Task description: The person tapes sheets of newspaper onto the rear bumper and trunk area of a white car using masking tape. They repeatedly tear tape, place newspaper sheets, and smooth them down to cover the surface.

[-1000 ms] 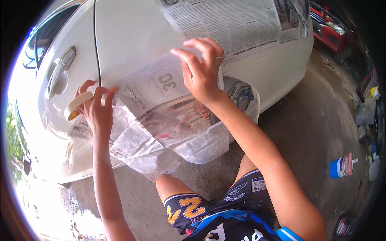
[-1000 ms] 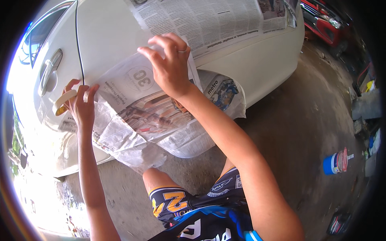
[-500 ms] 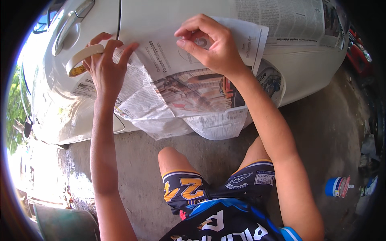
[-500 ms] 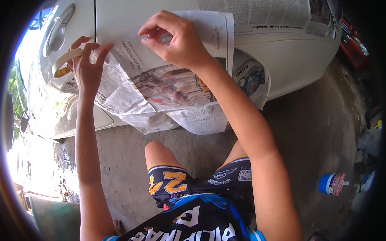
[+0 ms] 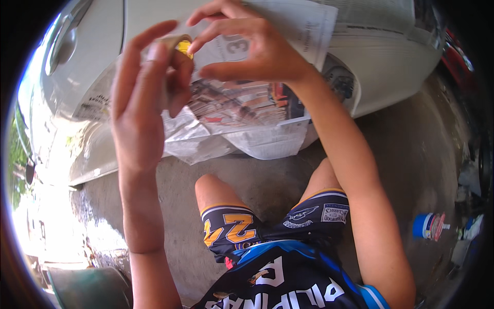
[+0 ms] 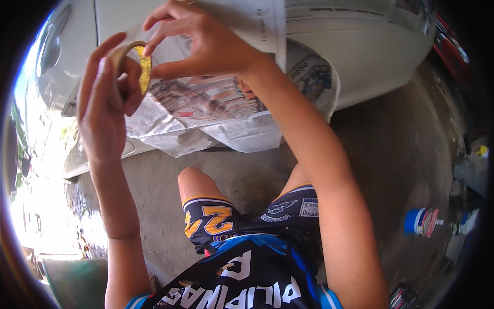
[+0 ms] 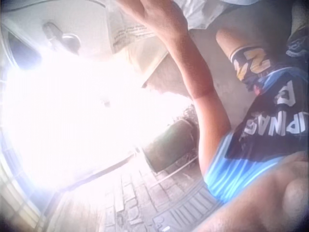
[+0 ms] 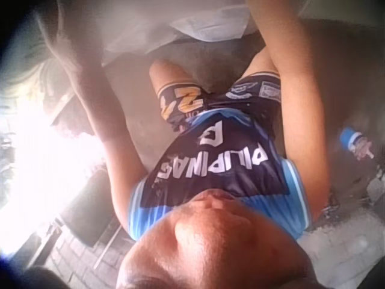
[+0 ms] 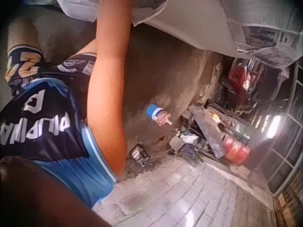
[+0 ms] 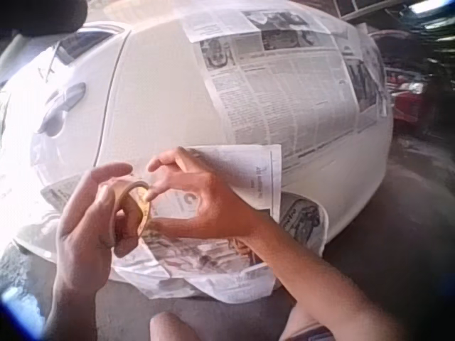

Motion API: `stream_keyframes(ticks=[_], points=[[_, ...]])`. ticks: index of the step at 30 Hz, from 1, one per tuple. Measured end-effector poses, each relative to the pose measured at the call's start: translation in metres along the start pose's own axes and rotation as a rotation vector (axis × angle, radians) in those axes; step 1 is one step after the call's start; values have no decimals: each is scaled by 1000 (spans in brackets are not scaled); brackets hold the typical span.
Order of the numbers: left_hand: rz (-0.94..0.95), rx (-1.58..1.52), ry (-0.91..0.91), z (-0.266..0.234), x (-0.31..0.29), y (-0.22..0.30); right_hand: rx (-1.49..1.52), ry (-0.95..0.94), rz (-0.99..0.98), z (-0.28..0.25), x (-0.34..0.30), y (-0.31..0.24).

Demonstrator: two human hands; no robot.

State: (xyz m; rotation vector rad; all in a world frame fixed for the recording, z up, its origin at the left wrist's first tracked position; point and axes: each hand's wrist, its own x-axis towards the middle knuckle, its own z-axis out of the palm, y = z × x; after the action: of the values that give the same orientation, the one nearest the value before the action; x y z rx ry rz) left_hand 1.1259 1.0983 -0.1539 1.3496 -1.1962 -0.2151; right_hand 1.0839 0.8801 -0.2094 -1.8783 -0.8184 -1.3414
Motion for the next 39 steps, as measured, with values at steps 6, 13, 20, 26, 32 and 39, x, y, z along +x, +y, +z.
stream_keyframes(ticks=[6,13,20,26,32,39], points=[[-47,-62,53,9,2,-4,-70,220,25,15,-2,9],[-117,-128,176,7,0,-15,-55,331,140,29,-1,13],[-315,-539,-221,-29,5,-12,-93,269,82,22,-4,19],[-182,-225,-34,-33,-7,-29,-4,383,119,30,2,24],[-267,-367,-76,-43,-5,-24,-112,404,172,39,1,13],[-99,-3,-80,-24,-8,-15,-44,442,82,38,3,18]])
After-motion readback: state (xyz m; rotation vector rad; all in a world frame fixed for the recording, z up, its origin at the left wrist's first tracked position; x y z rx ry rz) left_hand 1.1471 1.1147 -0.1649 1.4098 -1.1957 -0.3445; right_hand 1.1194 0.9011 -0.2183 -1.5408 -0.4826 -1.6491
